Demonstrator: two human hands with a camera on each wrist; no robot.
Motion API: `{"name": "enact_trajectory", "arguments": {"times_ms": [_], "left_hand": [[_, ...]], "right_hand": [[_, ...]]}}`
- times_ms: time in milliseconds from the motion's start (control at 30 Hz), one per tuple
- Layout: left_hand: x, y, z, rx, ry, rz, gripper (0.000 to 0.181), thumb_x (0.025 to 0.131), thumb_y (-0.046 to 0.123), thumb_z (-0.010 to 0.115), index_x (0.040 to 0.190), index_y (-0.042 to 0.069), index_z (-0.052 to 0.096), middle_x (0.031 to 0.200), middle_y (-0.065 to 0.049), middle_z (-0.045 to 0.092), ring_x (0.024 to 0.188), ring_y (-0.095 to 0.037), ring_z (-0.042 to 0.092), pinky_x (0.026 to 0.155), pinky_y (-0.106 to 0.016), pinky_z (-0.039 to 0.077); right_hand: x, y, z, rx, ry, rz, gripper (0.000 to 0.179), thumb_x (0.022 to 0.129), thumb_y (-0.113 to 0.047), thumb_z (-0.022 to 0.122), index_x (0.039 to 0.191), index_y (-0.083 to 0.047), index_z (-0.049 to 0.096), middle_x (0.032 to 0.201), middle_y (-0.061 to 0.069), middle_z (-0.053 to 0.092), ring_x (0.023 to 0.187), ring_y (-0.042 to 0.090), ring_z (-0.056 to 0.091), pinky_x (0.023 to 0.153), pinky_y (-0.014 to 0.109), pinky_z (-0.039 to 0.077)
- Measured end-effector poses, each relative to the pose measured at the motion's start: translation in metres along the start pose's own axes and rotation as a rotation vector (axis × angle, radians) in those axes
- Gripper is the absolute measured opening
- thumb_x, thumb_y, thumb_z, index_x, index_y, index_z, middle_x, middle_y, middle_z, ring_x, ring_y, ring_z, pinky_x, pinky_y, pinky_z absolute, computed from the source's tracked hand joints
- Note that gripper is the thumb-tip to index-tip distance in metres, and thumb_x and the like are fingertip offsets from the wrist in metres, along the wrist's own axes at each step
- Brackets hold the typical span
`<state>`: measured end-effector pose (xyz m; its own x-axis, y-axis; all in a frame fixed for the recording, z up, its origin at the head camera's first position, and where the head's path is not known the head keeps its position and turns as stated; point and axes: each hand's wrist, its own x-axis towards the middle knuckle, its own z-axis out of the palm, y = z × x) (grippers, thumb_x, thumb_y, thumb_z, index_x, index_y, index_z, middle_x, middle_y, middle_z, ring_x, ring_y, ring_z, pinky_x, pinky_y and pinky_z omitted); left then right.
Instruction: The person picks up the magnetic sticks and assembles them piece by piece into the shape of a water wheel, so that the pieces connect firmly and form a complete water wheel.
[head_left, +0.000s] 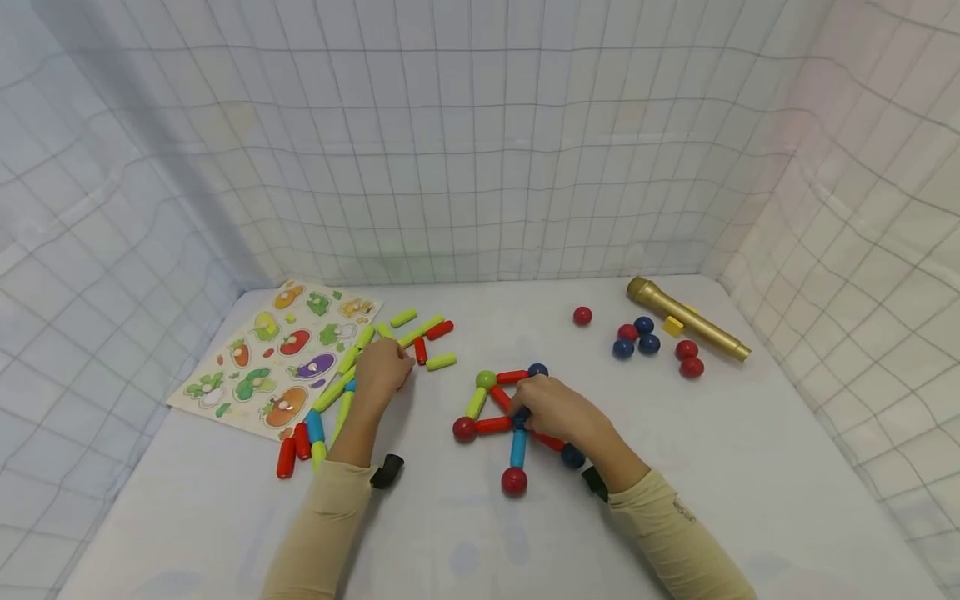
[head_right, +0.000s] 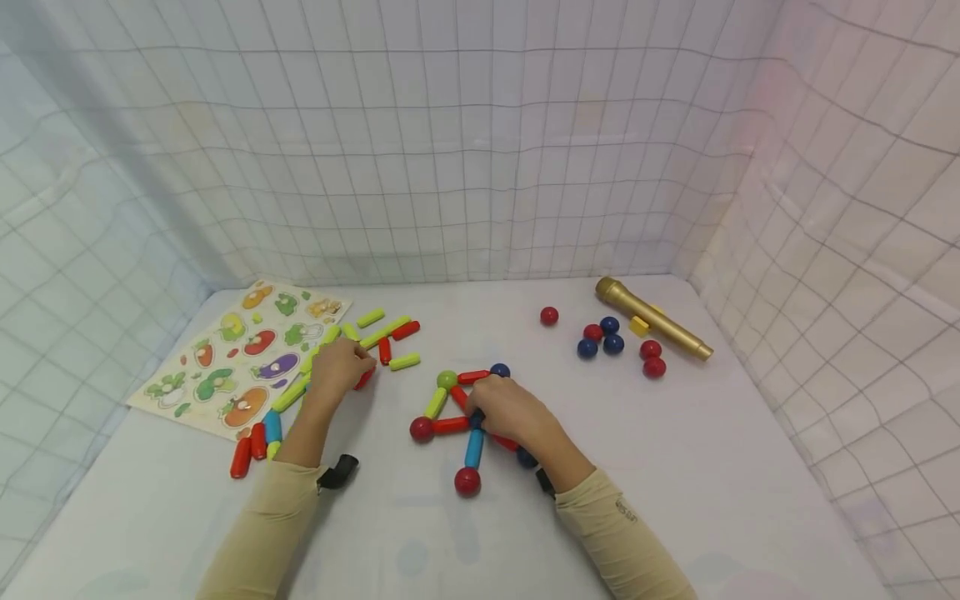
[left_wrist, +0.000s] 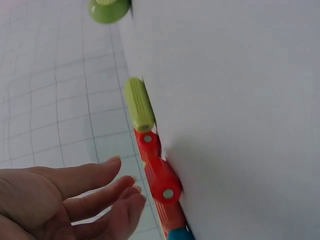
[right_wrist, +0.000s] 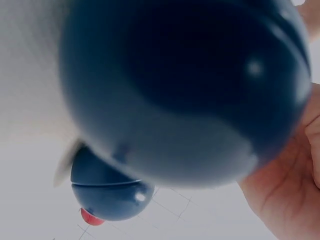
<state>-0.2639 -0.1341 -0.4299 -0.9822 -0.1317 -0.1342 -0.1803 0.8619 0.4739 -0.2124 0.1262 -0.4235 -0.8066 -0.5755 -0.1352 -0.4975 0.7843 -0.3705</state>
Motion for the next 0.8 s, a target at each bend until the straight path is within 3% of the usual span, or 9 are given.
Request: {"name": "enact_trajectory", "arguments": {"times_ms": [67, 167, 433, 533, 667, 800], "left_hand": [[0.006, -0.006, -0.005, 0.061, 0.007, -0.029, 0.020, 0.088, 0.020, 0.070, 0.092, 0.000, 0.070, 0.085, -0.011, 0.067, 0.077, -0.024, 0.057, 0.067, -0.035, 0.048], [0.011, -0.011, -0.006, 0.111, -0.041, -0.029, 0.022, 0.084, 0.020, 0.075, 0.094, 0.001, 0.068, 0.090, -0.013, 0.066, 0.079, -0.025, 0.056, 0.065, -0.035, 0.047], [0.012, -0.016, -0.002, 0.130, -0.057, -0.020, 0.023, 0.085, 0.013, 0.070, 0.102, -0.001, 0.065, 0.095, -0.017, 0.063, 0.084, -0.030, 0.056, 0.069, -0.037, 0.049], [0.007, -0.017, -0.005, 0.127, -0.098, -0.011, 0.027, 0.086, 0.016, 0.069, 0.104, -0.003, 0.066, 0.096, -0.017, 0.064, 0.085, -0.028, 0.054, 0.074, -0.037, 0.046], [-0.005, -0.017, -0.008, 0.049, -0.194, 0.047, 0.032, 0.087, 0.023, 0.071, 0.108, -0.001, 0.070, 0.107, -0.016, 0.067, 0.082, -0.022, 0.055, 0.071, -0.032, 0.047], [-0.021, -0.012, -0.005, -0.114, -0.319, 0.128, 0.034, 0.086, 0.025, 0.074, 0.108, -0.001, 0.071, 0.096, -0.012, 0.072, 0.072, -0.015, 0.061, 0.067, -0.025, 0.052]], "right_hand": [[0.000, 0.000, 0.000, -0.005, 0.002, 0.004, 0.026, 0.079, 0.004, 0.074, 0.099, -0.012, 0.078, 0.095, 0.000, 0.074, 0.090, 0.014, 0.062, 0.088, 0.035, 0.057], [0.000, 0.000, 0.000, -0.022, 0.016, 0.002, 0.024, 0.079, 0.002, 0.075, 0.098, -0.012, 0.078, 0.093, 0.000, 0.074, 0.088, 0.014, 0.062, 0.087, 0.034, 0.057], [0.002, 0.001, 0.003, -0.034, 0.062, -0.013, 0.022, 0.077, 0.003, 0.074, 0.092, -0.012, 0.079, 0.086, -0.002, 0.074, 0.082, 0.012, 0.061, 0.081, 0.031, 0.057], [0.001, 0.000, 0.004, -0.054, 0.072, 0.006, 0.020, 0.077, 0.000, 0.076, 0.092, -0.013, 0.079, 0.085, -0.003, 0.074, 0.079, 0.011, 0.059, 0.079, 0.030, 0.057], [0.000, -0.002, 0.005, -0.091, 0.094, 0.020, 0.014, 0.077, -0.005, 0.079, 0.088, -0.013, 0.079, 0.079, -0.003, 0.071, 0.074, 0.010, 0.056, 0.074, 0.028, 0.055], [0.000, -0.005, 0.006, -0.105, 0.119, 0.041, 0.009, 0.076, -0.008, 0.081, 0.083, -0.011, 0.077, 0.073, -0.004, 0.067, 0.069, 0.011, 0.051, 0.066, 0.026, 0.049]]}}
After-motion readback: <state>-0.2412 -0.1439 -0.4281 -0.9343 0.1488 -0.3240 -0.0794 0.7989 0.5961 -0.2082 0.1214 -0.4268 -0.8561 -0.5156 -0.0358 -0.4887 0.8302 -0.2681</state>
